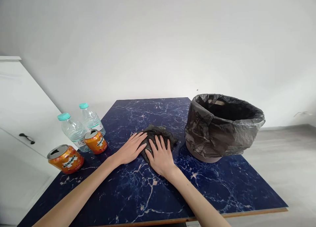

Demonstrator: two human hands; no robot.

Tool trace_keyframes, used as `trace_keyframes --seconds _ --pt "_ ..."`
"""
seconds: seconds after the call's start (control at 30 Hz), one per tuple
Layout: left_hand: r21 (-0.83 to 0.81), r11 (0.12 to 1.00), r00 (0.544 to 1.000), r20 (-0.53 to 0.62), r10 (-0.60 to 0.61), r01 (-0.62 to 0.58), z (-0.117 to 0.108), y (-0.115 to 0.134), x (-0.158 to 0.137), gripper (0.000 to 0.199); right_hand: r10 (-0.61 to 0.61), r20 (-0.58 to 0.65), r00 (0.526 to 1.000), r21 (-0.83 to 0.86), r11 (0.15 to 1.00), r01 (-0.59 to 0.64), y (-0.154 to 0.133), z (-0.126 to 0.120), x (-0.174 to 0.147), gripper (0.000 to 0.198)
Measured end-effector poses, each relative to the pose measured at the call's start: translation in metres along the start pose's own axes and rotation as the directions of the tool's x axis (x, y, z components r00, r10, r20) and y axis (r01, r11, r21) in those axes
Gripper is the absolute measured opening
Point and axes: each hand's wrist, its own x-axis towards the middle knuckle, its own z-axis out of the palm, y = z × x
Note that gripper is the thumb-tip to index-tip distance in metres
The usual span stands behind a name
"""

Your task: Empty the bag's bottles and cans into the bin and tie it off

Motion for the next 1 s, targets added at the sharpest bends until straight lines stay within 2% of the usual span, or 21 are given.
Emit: trace_keyframes --seconds 0.07,0.17,0.3,0.43,0.53,0.63,0.7,0.77,0.87,1.0 --pt "0.001 0.998 0.997 0.045 -0.056 0.056 0.006 -0.013 0.005 0.067 0.027 -0.003 1.0 0.007 1.0 -0.027 0.005 0.005 0.003 0.076" --pt "0.0 0.995 0.995 0.018 -0.102 0.102 0.011 -0.023 0.007 0.07 0.074 -0.021 0.997 0.003 0.997 -0.074 0.017 0.01 0.014 0.08" --pt "-0.037 0.988 0.986 -0.064 -0.151 0.149 0.012 -0.021 0.001 0.068 0.182 -0.042 0.982 -0.001 0.983 -0.182 0.042 0.006 0.041 0.076" --pt "-0.051 0.984 0.982 -0.073 -0.172 0.169 0.013 -0.019 -0.004 0.065 0.297 -0.141 0.944 -0.008 0.954 -0.301 0.056 -0.008 0.066 0.071" --pt "-0.057 0.982 0.98 -0.079 -0.182 0.178 0.014 -0.02 -0.004 0.064 0.292 -0.209 0.933 -0.023 0.953 -0.303 0.04 -0.012 0.063 0.067" --pt "-0.064 0.982 0.98 -0.087 -0.181 0.176 0.015 -0.021 -0.004 0.064 0.162 -0.236 0.958 -0.055 0.982 -0.179 0.009 0.0 0.047 0.072" --pt "-0.069 0.982 0.98 -0.09 -0.18 0.174 0.015 -0.02 -0.005 0.063 0.142 -0.214 0.967 -0.066 0.985 -0.159 -0.007 0.012 0.039 0.082" --pt "-0.071 0.982 0.979 -0.089 -0.184 0.178 0.015 -0.019 -0.006 0.063 0.199 -0.146 0.969 -0.062 0.976 -0.21 -0.011 0.021 0.039 0.086" --pt "-0.071 0.98 0.978 -0.084 -0.193 0.187 0.014 -0.018 -0.007 0.063 0.303 -0.076 0.95 -0.053 0.95 -0.307 0.004 0.025 0.058 0.082" --pt "-0.07 0.977 0.976 -0.07 -0.208 0.203 0.01 -0.015 -0.009 0.067 0.423 -0.078 0.903 -0.03 0.904 -0.426 0.044 0.021 0.092 0.08"
